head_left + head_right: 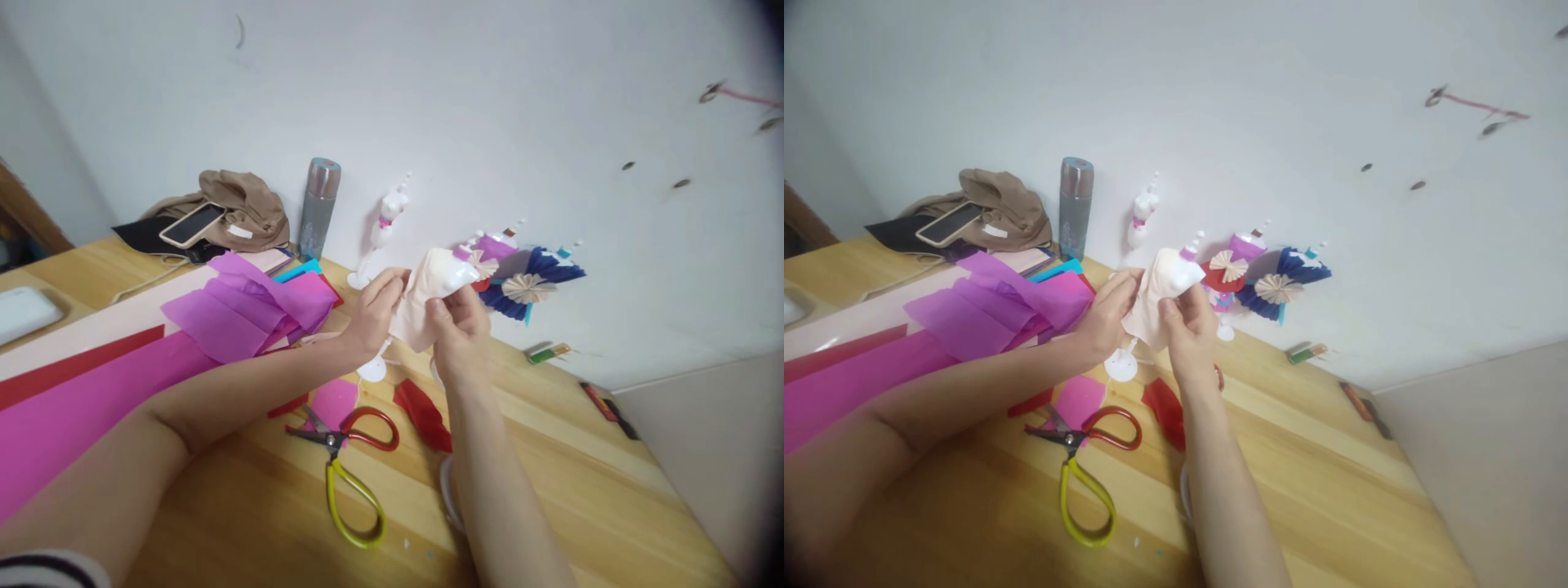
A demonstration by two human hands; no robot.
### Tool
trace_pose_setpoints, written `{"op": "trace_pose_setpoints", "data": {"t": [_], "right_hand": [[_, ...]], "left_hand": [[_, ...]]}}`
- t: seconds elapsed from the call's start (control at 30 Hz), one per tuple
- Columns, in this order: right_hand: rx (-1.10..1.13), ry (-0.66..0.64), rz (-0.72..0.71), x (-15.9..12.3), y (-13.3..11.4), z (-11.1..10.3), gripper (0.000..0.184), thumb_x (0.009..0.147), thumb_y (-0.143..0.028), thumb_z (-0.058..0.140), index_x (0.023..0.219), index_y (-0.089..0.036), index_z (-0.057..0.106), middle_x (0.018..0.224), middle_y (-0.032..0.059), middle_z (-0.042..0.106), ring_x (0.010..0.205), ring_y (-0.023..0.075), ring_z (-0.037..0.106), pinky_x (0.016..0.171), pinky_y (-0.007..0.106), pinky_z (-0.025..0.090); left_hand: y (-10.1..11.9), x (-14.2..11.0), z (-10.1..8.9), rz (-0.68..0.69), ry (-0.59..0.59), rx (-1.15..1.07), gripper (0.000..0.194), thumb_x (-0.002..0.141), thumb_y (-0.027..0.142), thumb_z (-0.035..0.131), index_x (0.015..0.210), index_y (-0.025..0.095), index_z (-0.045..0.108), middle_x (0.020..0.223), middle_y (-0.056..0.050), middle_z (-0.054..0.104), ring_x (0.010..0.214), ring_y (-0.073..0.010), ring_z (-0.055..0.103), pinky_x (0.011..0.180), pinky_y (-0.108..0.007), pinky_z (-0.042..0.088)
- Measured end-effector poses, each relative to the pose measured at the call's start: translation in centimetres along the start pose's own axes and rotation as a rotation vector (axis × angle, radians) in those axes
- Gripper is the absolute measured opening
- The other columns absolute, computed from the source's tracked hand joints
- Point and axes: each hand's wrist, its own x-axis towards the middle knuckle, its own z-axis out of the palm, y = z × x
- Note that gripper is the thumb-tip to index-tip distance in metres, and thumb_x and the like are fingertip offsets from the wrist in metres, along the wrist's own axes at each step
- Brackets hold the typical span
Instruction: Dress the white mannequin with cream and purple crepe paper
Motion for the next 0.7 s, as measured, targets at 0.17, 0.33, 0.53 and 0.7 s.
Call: {"op": "trace_pose_setpoints", "data": {"t": [0.17,0.33,0.53,0.7], "right_hand": [[0.029,0.017,0.012,0.1,-0.1,-0.1,0.031,0.084,-0.039,0.072,0.113,-0.030,0.068,0.119,0.0066,0.072,0.115,0.0271,0.065,0.103,0.049,0.050],[0.074,0.013,0.024,0.2,0.1,-0.2,0.031,0.083,-0.037,0.074,0.112,-0.028,0.068,0.119,0.0063,0.072,0.114,0.0259,0.067,0.102,0.048,0.050],[0.055,0.018,0.016,0.1,0.0,-0.1,0.032,0.083,-0.035,0.073,0.112,-0.026,0.068,0.116,0.0063,0.074,0.113,0.0258,0.067,0.101,0.047,0.051],[0.072,0.010,0.034,0.1,0.0,-0.2,0.032,0.083,-0.034,0.073,0.114,-0.028,0.068,0.119,0.0071,0.072,0.116,0.0278,0.066,0.103,0.050,0.051]], "left_hand": [[0.4,-0.1,0.1,-0.041,0.007,-0.208,0.019,0.094,0.032,0.046,0.080,0.020,0.044,0.073,0.003,0.042,0.066,-0.0106,0.045,0.062,-0.022,0.040],[1.3,0.0,-0.3,0.165,0.059,0.049,0.013,0.086,0.028,0.060,0.080,0.018,0.052,0.091,-0.003,0.056,0.089,-0.0150,0.056,0.084,-0.029,0.046],[1.6,-0.1,-0.4,0.294,0.197,0.326,0.009,0.086,0.023,0.063,0.081,0.019,0.058,0.084,-0.004,0.062,0.086,-0.0161,0.057,0.086,-0.031,0.047],[1.6,-0.1,-0.3,0.257,0.177,0.239,0.004,0.086,0.017,0.063,0.081,0.017,0.062,0.082,-0.002,0.066,0.081,-0.0135,0.060,0.080,-0.027,0.048]]}}
